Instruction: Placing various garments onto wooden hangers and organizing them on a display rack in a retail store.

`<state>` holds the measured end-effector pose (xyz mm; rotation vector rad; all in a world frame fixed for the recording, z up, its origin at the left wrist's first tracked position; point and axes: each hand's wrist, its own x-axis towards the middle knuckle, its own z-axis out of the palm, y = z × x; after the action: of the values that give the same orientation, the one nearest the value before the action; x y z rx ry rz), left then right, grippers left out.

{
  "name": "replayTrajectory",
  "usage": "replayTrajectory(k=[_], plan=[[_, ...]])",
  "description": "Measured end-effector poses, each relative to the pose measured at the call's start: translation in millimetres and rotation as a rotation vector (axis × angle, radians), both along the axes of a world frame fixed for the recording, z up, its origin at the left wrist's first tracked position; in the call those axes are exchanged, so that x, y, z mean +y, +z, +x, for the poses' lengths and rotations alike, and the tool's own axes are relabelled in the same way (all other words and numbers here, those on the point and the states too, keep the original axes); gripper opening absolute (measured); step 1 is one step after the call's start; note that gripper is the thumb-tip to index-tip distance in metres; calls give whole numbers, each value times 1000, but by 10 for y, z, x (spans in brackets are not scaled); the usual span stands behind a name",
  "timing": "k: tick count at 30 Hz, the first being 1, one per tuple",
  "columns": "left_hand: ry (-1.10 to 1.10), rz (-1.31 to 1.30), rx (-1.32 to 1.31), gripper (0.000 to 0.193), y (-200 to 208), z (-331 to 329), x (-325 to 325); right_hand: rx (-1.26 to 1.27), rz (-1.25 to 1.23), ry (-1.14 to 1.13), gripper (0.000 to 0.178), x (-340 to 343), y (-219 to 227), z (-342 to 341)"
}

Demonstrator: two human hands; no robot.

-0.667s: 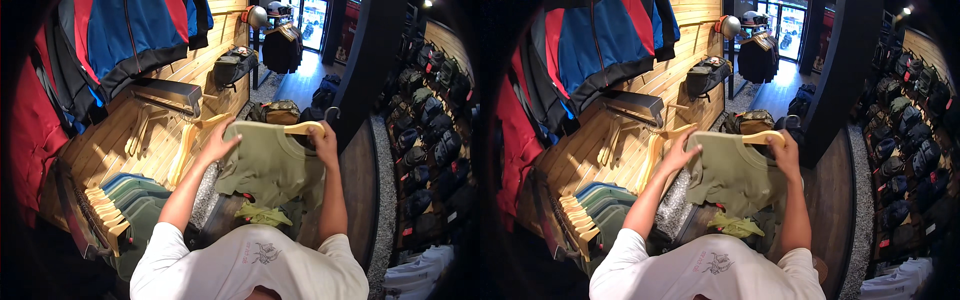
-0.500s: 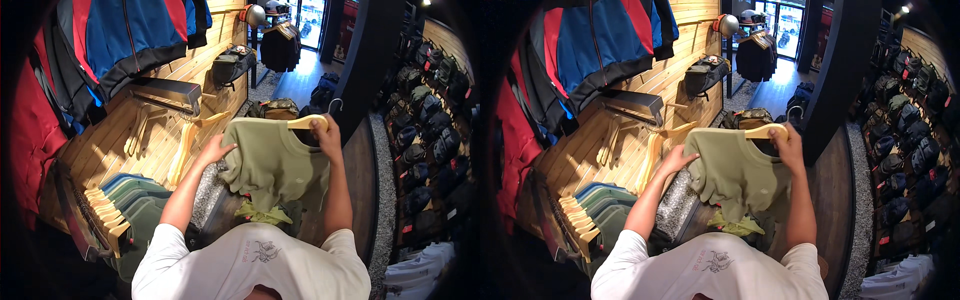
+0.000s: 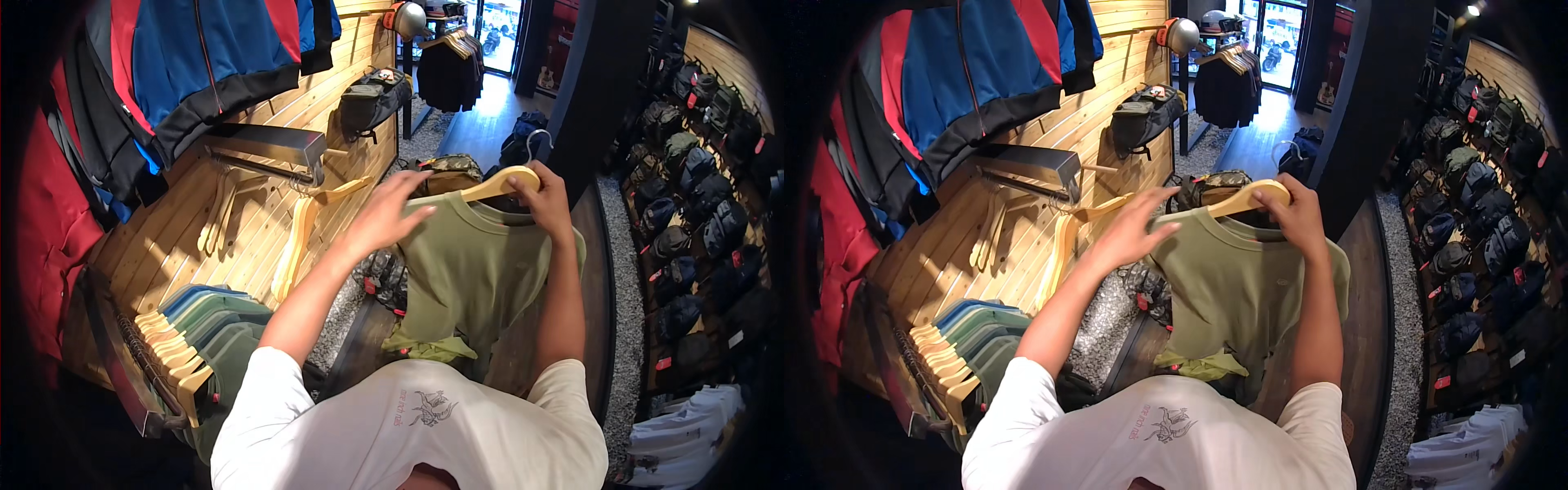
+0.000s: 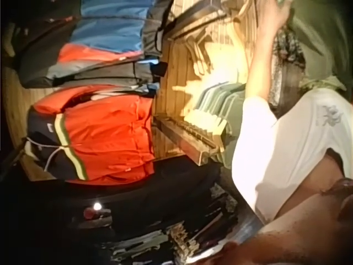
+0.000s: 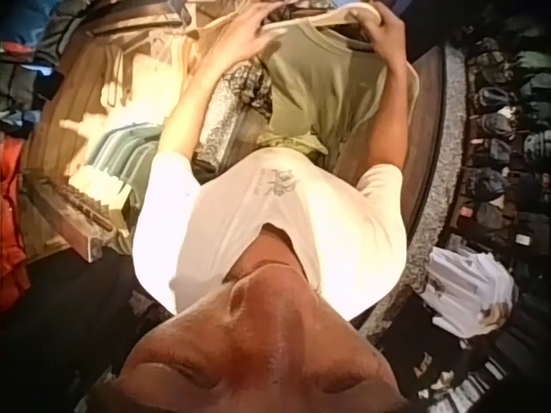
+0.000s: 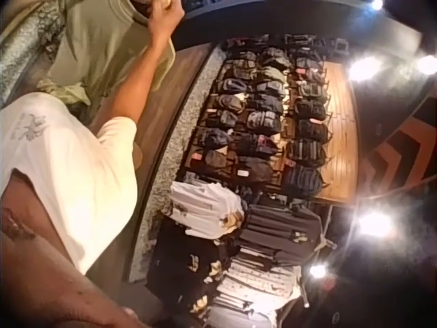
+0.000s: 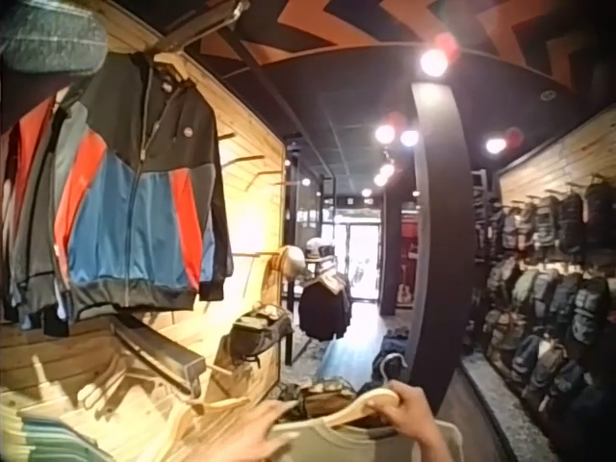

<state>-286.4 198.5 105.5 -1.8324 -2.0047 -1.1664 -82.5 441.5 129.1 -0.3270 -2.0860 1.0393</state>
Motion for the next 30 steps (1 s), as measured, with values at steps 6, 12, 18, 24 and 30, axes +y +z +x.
replayTrajectory(k=[6,12,18,24,30], plan=[[-86,-257,-131,34,257,-30,529,105,133,-201,26,-222,256,-113],[-147,-235,-77,28,634,35,549,9,1106,-379,59,-806,-744,-206],[-103,-38,-30,29,792,-465,364,-1286,702,414,57,-377,-2883,366],[-156,-157,-226,29,876,-714,359,-55,957,-134,46,-504,-776,175],[-121,-136,-174,27,1052,-662,143,-912,987,-199,52,990,-2362,948]])
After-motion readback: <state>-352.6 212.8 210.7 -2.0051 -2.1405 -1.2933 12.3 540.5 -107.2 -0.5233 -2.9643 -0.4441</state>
